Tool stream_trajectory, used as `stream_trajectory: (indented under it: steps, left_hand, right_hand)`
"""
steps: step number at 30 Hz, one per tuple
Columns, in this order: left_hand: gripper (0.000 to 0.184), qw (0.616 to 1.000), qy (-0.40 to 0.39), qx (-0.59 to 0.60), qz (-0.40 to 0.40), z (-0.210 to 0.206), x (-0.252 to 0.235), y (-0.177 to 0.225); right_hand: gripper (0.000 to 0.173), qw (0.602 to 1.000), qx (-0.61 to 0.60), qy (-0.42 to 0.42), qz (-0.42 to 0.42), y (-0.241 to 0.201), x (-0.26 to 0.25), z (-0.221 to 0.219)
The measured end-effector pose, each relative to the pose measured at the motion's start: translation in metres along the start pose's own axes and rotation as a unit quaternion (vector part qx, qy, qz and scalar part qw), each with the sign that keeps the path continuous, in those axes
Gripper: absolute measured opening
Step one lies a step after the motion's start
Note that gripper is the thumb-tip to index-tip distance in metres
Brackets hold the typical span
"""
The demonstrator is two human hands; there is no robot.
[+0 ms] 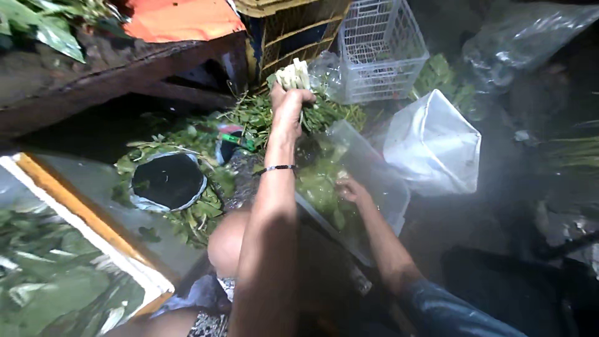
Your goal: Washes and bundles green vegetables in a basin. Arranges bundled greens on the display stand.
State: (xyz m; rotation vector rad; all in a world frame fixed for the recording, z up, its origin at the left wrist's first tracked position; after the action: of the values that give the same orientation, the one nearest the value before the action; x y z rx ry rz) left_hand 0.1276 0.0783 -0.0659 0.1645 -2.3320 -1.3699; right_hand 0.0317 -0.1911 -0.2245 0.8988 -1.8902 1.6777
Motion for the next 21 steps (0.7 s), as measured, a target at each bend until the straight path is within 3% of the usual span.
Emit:
stream_trajectory:
  steps: [4, 6, 7, 9, 11, 12, 15, 18, 21]
  left_hand:
    - [0.078, 1.000, -0.013, -0.006, 0.009, -0.007, 0.004, 0.005]
    - [0.077, 1.000, -0.027, -0.014, 0.005, -0.008, 0.006, 0.007]
    - [0.076, 0.999, -0.032, -0.018, 0.002, -0.007, 0.007, 0.007]
    - [0.078, 0.999, -0.036, -0.027, -0.012, -0.006, 0.009, 0.009]
    - [0.081, 0.998, -0.036, -0.039, -0.015, -0.002, 0.010, 0.013]
    - [0.081, 0.998, -0.035, -0.046, -0.009, 0.000, 0.010, 0.014]
    - [0.088, 0.997, -0.046, -0.057, 0.019, 0.005, 0.014, 0.007]
    - [0.095, 0.995, -0.072, -0.055, 0.038, 0.001, 0.014, 0.003]
    - [0.092, 0.990, -0.105, -0.071, 0.063, -0.003, 0.018, -0.007]
  right_hand:
    - [0.035, 0.999, -0.007, 0.048, 0.016, -0.003, 0.006, -0.010]
    - [0.012, 0.984, 0.002, 0.176, -0.009, 0.000, 0.005, -0.006]
    - [0.014, 0.969, 0.029, 0.245, -0.024, 0.002, 0.006, -0.002]
    - [0.036, 0.940, 0.143, 0.305, -0.049, -0.003, 0.010, 0.003]
    - [0.055, 0.927, 0.263, 0.259, -0.063, -0.013, 0.010, 0.006]
    - [0.056, 0.926, 0.289, 0.236, -0.064, -0.020, 0.011, 0.009]
    - [0.044, 0.927, 0.254, 0.276, -0.006, -0.026, 0.009, 0.031]
    - [0.047, 0.921, 0.321, 0.219, -0.022, -0.028, 0.017, 0.004]
    - [0.048, 0.866, 0.410, 0.283, -0.033, -0.031, 0.019, 0.005]
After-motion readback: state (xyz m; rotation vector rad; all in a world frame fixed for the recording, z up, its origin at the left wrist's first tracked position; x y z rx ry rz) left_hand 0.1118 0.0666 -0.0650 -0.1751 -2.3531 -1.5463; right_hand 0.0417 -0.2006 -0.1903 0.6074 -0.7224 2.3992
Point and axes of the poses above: each hand's wrist, its own x-axis away from the middle knuckle, its own z-axis out of the back of the hand, y = z × x, the point moved 4 cm from there along -x, towards the middle knuckle, and after that the axes turned 1 degree about x, right-handed, at the moved point
